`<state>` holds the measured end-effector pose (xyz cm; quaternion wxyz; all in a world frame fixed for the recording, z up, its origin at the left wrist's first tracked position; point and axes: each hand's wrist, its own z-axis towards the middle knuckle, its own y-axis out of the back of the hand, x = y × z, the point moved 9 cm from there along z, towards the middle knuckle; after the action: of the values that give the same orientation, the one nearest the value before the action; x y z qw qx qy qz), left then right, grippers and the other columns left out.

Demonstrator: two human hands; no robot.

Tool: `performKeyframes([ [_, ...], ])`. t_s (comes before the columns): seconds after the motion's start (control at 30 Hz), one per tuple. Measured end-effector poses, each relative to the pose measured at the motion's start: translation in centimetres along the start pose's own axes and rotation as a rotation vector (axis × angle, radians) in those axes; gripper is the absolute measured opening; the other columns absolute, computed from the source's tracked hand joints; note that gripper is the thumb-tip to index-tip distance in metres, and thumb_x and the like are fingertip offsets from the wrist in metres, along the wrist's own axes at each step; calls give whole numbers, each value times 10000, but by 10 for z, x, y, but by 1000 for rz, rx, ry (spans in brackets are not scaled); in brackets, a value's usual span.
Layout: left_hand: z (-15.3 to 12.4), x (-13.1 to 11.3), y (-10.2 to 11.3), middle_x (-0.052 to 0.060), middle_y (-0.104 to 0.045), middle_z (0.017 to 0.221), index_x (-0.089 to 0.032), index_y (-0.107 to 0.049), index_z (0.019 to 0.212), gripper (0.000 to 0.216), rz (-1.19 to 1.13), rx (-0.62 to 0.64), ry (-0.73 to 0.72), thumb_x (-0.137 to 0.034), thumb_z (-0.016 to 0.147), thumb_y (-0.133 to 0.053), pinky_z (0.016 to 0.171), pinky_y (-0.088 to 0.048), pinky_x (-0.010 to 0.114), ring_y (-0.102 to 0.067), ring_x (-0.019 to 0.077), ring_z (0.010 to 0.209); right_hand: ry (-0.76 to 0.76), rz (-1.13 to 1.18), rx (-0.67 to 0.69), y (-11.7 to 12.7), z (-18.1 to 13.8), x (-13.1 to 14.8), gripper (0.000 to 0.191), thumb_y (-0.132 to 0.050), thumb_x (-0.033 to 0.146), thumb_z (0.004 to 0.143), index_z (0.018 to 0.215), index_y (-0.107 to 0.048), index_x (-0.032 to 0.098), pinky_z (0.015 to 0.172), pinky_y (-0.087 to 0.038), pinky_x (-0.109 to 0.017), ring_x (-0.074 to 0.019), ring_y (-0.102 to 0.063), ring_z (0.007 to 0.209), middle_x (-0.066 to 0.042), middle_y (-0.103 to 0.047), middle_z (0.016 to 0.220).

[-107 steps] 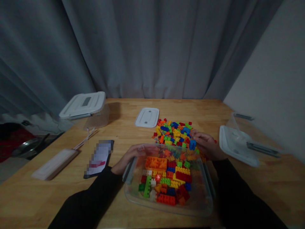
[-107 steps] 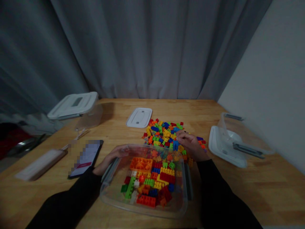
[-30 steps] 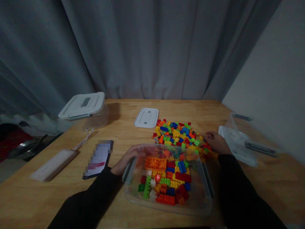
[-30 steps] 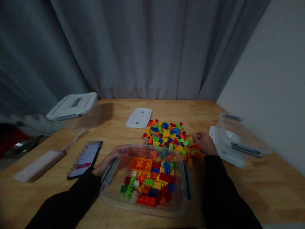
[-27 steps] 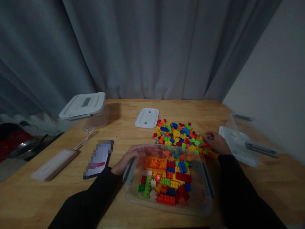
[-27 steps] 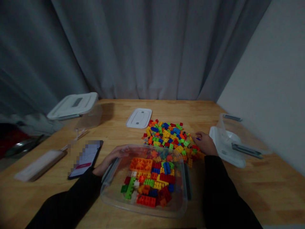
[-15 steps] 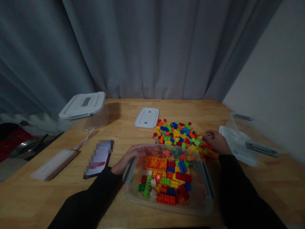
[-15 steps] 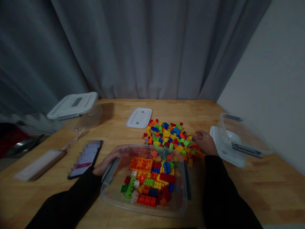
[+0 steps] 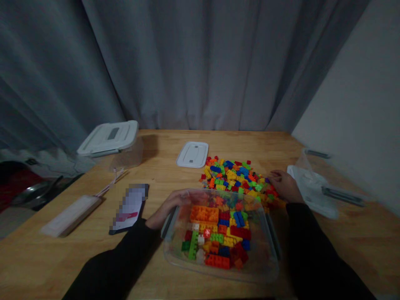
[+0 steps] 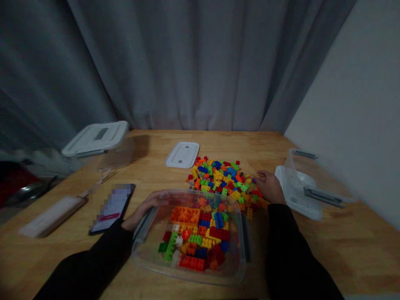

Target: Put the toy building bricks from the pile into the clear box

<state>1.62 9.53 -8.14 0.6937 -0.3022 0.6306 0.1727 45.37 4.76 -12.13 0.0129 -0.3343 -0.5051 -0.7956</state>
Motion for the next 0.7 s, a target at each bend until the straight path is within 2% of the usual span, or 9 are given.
performKeyframes([
  [0.27, -2, 0, 1, 117, -767, 1273, -167, -770, 1222, 440, 18, -2, -1, -178, 827, -576, 1146, -428, 475, -675, 336, 1238, 50, -40, -36, 0, 2, 1, 368, -582, 330, 886, 1158, -712, 119, 877, -550, -358, -246, -719, 927, -158, -747, 1114],
  [0.53, -1, -1, -4, 124, -777, 1250, -163, -751, 1255, 468, -6, 19, 2, -178, 834, -546, 1157, -403, 491, -678, 333, 1235, 54, -95, -23, 0, -1, 2, 355, -571, 328, 888, 1145, -719, 132, 851, -542, -342, -250, -713, 935, -152, -753, 1091],
  [0.7, -1, -1, -3, 112, -780, 1246, -172, -765, 1232, 458, -20, 9, 8, -175, 823, -559, 1153, -410, 484, -681, 334, 1227, 15, -208, -7, -1, -5, -4, 298, -546, 316, 905, 1106, -730, 194, 802, -520, -347, -269, -718, 933, -124, -776, 1042],
])
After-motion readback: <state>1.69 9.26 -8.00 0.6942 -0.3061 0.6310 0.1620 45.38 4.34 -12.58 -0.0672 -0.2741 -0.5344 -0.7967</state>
